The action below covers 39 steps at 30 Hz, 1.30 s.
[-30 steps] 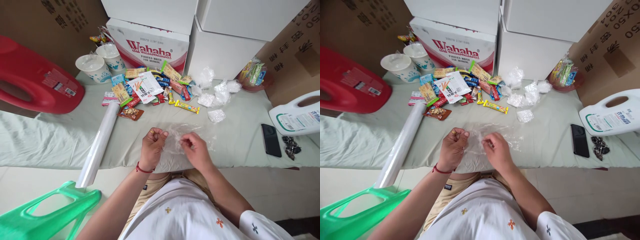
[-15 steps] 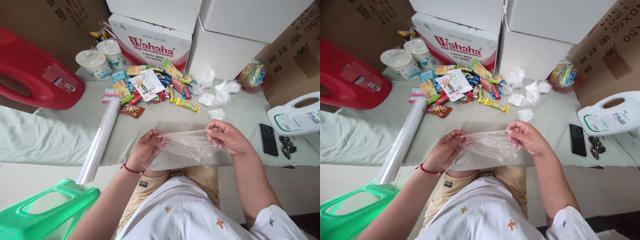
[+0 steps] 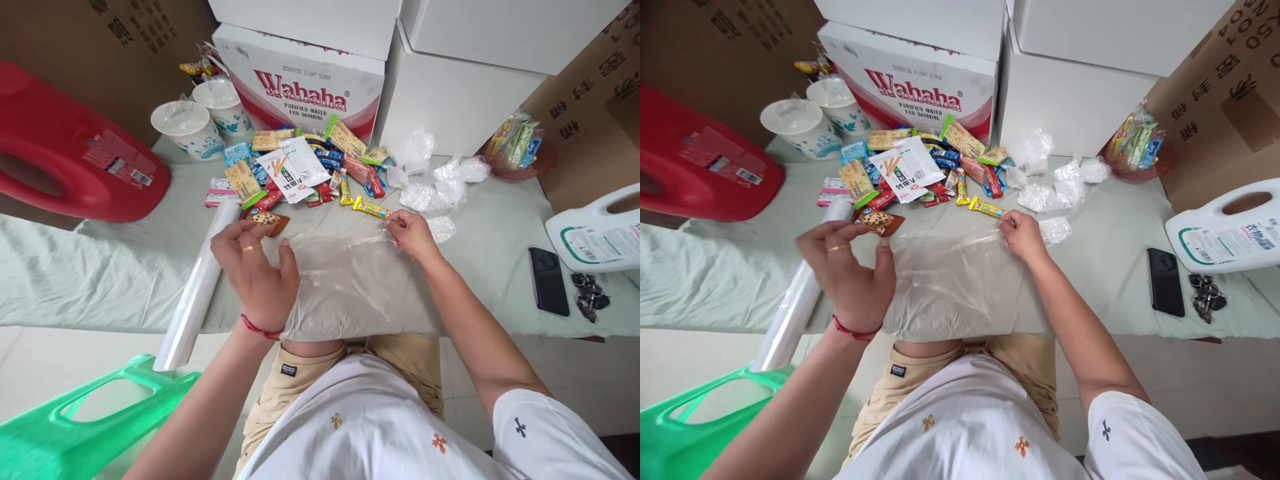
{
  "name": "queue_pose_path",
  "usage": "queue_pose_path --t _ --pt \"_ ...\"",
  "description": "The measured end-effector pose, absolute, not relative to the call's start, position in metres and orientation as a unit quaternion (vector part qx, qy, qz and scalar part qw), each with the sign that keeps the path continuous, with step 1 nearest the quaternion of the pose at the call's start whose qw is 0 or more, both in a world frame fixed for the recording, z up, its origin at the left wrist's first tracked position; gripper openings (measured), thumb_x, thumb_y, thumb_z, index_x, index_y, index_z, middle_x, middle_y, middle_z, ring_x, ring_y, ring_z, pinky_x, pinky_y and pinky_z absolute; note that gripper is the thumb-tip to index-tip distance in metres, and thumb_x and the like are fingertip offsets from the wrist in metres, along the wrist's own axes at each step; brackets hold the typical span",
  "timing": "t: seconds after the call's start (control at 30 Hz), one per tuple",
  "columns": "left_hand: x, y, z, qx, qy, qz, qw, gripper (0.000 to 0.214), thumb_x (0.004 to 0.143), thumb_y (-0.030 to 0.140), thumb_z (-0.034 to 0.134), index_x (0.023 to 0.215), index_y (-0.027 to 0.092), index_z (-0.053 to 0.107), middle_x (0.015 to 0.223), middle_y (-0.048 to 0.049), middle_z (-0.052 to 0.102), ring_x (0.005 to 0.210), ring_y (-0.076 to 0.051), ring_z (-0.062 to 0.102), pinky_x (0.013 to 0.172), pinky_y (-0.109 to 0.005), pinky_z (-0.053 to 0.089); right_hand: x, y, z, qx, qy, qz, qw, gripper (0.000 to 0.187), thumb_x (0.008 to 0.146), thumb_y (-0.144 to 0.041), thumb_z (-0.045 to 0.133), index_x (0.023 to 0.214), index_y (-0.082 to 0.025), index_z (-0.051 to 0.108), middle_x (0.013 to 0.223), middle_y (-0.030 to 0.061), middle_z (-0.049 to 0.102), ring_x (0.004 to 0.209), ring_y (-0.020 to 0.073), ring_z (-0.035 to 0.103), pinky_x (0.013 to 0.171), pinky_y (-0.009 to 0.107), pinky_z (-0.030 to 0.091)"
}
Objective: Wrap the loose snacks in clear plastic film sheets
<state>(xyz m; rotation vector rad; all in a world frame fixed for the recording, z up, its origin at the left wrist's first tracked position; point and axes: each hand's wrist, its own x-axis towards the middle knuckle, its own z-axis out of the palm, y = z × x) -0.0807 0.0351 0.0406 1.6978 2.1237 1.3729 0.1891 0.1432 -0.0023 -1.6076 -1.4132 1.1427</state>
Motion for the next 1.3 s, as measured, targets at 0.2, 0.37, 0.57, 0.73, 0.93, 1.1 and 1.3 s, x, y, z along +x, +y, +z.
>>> queue_pose_path --t 0.2,0.37,0.57,0.73,0.93,1.1,1.3 --pt "-0.044 0.038 0.047 0.774 0.501 0.340 0.187 0.016 0.095 0.025 0.062 0.104 0.029 0.074 0.134 -0.0045 0.071 0.152 -0.035 0.040 0.129 -0.070 0.006 0.182 0.141 -0.002 -0.612 -0.580 0.428 0.324 0.015 0.083 -0.036 0.067 0.080 -0.022 0.064 0.054 -0.0059 0.053 0.043 0.0115 0.047 0.049 0.026 0.036" --pt "-0.075 0.063 0.007 0.846 0.461 0.182 0.195 0.032 0.081 0.004 0.052 0.080 0.024 0.077 0.141 -0.0066 0.068 0.158 -0.035 0.030 0.128 -0.071 -0.003 0.204 0.150 0.001 -0.635 -0.538 0.467 0.299 0.014 0.079 -0.032 0.072 0.075 -0.021 0.063 0.055 -0.0038 0.056 0.042 0.0103 0.040 0.046 0.026 0.030" --pt "-0.108 0.066 -0.011 0.833 0.490 0.163 0.200 0.036 0.079 0.011 0.052 0.093 0.028 0.080 0.140 -0.0050 0.069 0.156 -0.033 0.035 0.127 -0.068 0.010 0.234 0.181 0.002 -0.636 -0.643 0.380 0.196 0.011 0.082 -0.029 0.071 0.083 -0.018 0.071 0.065 -0.0004 0.062 0.055 0.0133 0.048 0.056 0.028 0.036" --pt "-0.105 0.063 -0.013 0.764 0.543 0.228 0.263 0.032 0.093 0.029 0.046 0.099 0.025 0.077 0.135 -0.0078 0.071 0.152 -0.032 0.040 0.125 -0.064 0.021 0.229 0.171 0.033 -0.599 -0.772 0.065 0.203 0.024 0.087 -0.021 0.066 0.109 -0.017 0.075 0.114 0.0138 0.067 0.102 0.0289 0.060 0.090 0.042 0.048" --pt "-0.090 0.071 -0.022 0.698 0.598 0.298 0.259 0.046 0.103 0.042 0.038 0.089 0.023 0.076 0.121 -0.0093 0.074 0.145 -0.032 0.047 0.124 -0.057 0.027 0.170 0.050 0.049 -0.427 -0.882 0.042 0.193 0.037 0.100 -0.048 0.062 0.124 -0.021 0.068 0.125 0.0140 0.066 0.117 0.0342 0.053 0.101 0.051 0.045" --pt "-0.084 0.078 -0.032 0.688 0.651 0.262 0.185 0.031 0.093 0.038 0.054 0.104 0.023 0.079 0.134 -0.0135 0.066 0.148 -0.039 0.040 0.122 -0.063 0.027 0.147 -0.026 -0.003 -0.455 -0.878 0.032 0.146 0.017 0.096 -0.026 0.070 0.113 -0.024 0.071 0.119 0.0115 0.070 0.109 0.0314 0.053 0.089 0.047 0.045" --pt "-0.090 0.080 -0.035 0.690 0.652 0.275 0.156 0.026 0.084 0.027 0.062 0.104 0.021 0.078 0.133 -0.0140 0.062 0.145 -0.039 0.041 0.120 -0.059 0.034 0.146 -0.060 -0.022 -0.431 -0.887 0.063 0.153 0.025 0.096 -0.012 0.061 0.117 -0.022 0.071 0.109 0.0088 0.071 0.096 0.0260 0.054 0.086 0.044 0.045"
